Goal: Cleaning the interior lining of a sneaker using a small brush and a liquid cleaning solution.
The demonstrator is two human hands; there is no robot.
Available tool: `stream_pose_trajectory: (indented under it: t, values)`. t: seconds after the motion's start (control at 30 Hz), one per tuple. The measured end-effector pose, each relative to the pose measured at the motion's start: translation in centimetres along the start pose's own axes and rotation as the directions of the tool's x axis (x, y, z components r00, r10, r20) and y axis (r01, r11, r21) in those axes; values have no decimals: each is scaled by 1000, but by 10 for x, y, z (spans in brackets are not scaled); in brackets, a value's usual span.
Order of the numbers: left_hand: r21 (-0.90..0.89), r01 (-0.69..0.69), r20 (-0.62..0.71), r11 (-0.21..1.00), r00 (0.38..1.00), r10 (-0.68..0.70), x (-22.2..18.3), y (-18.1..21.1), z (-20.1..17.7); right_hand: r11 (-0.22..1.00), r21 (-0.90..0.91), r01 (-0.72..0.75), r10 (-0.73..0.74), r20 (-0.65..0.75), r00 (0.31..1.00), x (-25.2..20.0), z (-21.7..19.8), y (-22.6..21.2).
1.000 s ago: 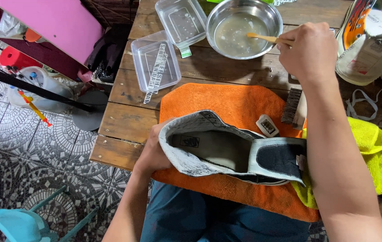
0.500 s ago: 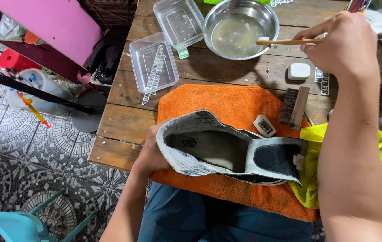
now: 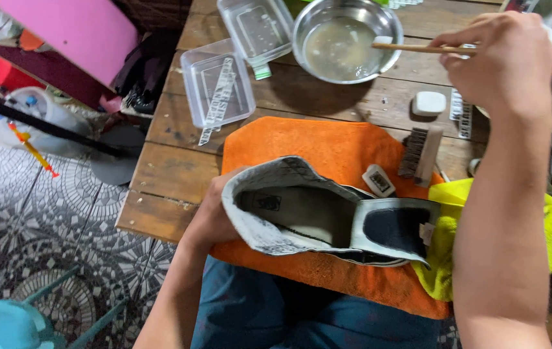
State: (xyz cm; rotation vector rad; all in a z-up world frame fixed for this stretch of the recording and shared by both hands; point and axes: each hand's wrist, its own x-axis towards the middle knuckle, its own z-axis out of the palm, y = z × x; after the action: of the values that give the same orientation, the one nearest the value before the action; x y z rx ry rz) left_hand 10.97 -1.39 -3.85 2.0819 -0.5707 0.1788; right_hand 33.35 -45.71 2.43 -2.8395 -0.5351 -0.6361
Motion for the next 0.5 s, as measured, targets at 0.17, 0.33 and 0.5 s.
stream_pose_trajectory:
  t: [0.17,0.33,0.5]
  values:
    - [102,-26,79,994,997,18,1,8,-3,995,56,-83,79,70,994,-10,8,5]
    - [22,53,57,998,997,-54,-3,28,-7,983,160,-85,74,71,995,-16,58,48]
    - [-52,27,-18,998,999,-28,-10,24,-4,948,301,-99,68,111,991,-18,117,116]
